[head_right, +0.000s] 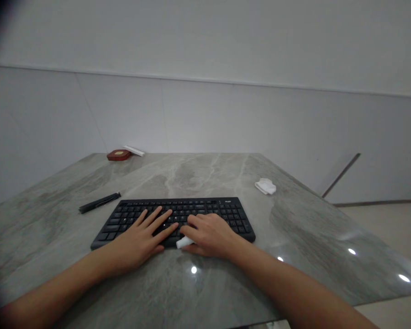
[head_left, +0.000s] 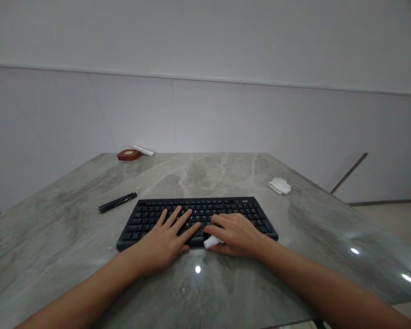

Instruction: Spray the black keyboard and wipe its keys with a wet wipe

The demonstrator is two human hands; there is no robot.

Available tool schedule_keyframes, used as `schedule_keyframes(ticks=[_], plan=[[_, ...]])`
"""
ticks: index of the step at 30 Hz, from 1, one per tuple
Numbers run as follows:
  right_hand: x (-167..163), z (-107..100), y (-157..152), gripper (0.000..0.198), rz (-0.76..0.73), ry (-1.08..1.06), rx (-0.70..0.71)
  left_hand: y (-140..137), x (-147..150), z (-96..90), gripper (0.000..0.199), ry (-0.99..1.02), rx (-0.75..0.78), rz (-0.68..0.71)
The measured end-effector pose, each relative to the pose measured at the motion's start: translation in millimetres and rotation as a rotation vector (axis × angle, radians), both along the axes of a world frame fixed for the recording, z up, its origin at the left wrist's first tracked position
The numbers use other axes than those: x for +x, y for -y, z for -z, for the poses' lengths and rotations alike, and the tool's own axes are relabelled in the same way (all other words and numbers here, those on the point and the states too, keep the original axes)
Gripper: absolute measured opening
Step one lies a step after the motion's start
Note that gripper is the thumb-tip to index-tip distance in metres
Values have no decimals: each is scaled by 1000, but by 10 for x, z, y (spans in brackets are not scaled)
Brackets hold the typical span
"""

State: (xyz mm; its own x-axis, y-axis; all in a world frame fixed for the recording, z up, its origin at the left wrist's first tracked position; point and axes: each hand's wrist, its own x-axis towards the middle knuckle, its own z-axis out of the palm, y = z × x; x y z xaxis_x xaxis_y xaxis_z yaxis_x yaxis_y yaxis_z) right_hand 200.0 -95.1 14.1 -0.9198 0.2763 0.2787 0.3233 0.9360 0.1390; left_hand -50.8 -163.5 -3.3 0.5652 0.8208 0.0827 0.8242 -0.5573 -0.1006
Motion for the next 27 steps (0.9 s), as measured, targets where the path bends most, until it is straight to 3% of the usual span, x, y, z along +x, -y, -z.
schedule_keyframes(ticks=[4, 8, 10, 13, 19, 22, 27], plan=[[-56, 10, -177, 35, 179, -13, -24, -238, -20, 17, 55, 40, 44, -47], [-90, -14, -121, 31, 307, -201, -246, -311, -38, -9, 52, 131, 62, -60], [-99, -33, -11, 24, 317, -355, -459, -280, -39, -43, 47, 209, 74, -38], [-115, -45, 143, 18, 219, -542, -843, -199, -1, -110, 35, 338, 72, 77], [-182, 36, 211, 32, -53, -847, -1534, 5, 176, -213, 28, 417, -35, 317], [-202, 57, 191, 49, -115, -869, -1652, 91, 233, -243, 32, 362, -101, 436], [-181, 30, 171, 53, -161, -978, -1632, 146, 266, -268, 32, 331, -115, 482]])
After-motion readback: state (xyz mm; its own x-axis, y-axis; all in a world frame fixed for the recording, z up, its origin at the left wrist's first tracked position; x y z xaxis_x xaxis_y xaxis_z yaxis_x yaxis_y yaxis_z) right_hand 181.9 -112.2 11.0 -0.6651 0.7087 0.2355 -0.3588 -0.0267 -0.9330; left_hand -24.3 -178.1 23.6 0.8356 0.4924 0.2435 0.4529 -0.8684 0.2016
